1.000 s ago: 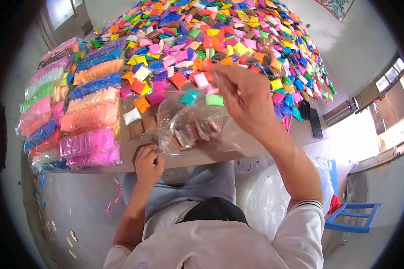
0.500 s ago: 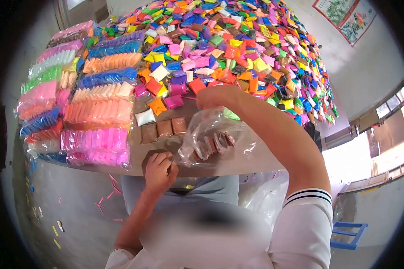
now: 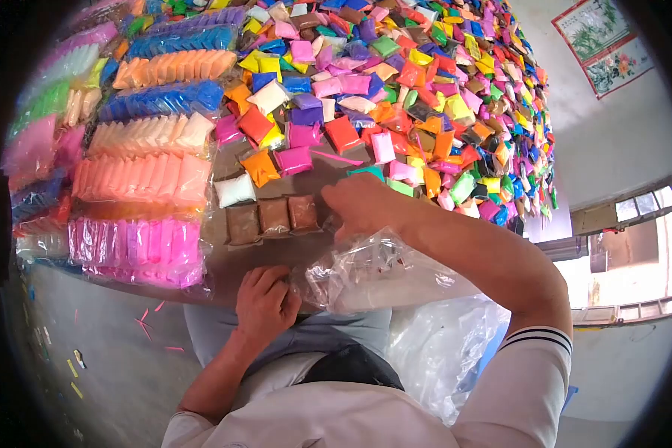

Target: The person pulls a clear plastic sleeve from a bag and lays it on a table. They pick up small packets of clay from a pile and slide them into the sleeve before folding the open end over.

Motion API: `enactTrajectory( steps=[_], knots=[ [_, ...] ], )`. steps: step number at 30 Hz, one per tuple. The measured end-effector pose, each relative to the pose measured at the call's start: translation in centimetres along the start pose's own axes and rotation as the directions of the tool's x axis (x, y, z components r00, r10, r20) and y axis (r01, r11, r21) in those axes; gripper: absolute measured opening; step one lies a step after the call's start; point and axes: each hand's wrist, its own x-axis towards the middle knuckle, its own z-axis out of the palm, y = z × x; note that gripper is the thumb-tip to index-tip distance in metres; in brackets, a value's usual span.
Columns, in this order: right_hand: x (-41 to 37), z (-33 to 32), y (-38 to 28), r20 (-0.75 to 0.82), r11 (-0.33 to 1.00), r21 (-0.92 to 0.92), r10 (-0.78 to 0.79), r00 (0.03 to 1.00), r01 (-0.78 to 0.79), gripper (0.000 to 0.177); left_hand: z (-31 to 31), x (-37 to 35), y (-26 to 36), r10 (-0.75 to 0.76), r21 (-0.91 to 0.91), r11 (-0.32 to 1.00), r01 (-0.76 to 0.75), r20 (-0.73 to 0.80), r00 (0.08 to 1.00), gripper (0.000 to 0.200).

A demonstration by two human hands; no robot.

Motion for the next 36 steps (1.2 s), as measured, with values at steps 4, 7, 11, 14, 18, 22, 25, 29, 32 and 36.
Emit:
enactTrajectory(
  steps=[4,7,11,14,18,22,25,29,32,36],
  knots=[
    [0.4,-0.4,-0.3,0.022,0.993,-0.086,-0.078,0.997,0.079,0.05,0.0,0.0,0.0,-0.01,0.009,1.0,0.009,0.014,1.0,0.012],
    [0.7,-0.8,-0.3,0.028,0.987,-0.133,-0.092,0.995,0.095,0.045,-0.1,0.1,0.1,-0.022,0.018,1.0,0.022,0.026,0.999,0.012],
    [0.8,-3.3,-0.4,-0.099,0.994,0.032,-0.098,0.99,0.101,0.045,-0.3,0.1,0.0,-0.019,-0.006,1.0,0.019,0.023,1.0,0.013],
    [1.4,-3.9,-0.6,-0.146,0.98,0.093,-0.159,0.976,0.174,0.047,-0.1,0.2,0.0,-0.015,0.007,1.0,0.014,0.019,1.0,0.013],
    [2.7,-1.9,-0.6,-0.24,0.892,-0.019,-0.442,0.864,0.451,0.052,-0.2,0.2,0.0,-0.02,0.001,1.0,0.02,0.027,0.999,0.013],
    [3.0,-2.3,-1.6,-0.05,0.912,-0.066,-0.409,0.911,0.406,0.059,-0.2,0.2,0.2,-0.027,0.012,1.0,0.027,0.012,1.0,0.013],
    [3.7,-1.5,-1.4,-0.043,0.918,-0.104,-0.388,0.921,0.382,0.061,-0.1,0.2,0.2,-0.029,0.011,1.0,0.029,0.007,1.0,0.012],
    [3.7,-2.1,-0.4,-0.166,0.955,-0.063,-0.297,0.94,0.29,0.058,-0.3,0.1,0.3,-0.034,0.016,0.999,0.034,0.018,0.999,0.011],
    [0.8,-5.8,1.0,-0.364,0.988,0.103,-0.067,0.929,0.111,0.053,-0.2,0.1,0.3,-0.024,0.018,1.0,0.024,0.009,1.0,0.01],
    [-7.5,-10.2,4.1,-0.73,0.905,0.347,0.096,0.677,0.245,0.051,0.2,-0.1,0.3,0.019,0.06,0.998,-0.017,-0.033,0.999,0.009]
  ],
)
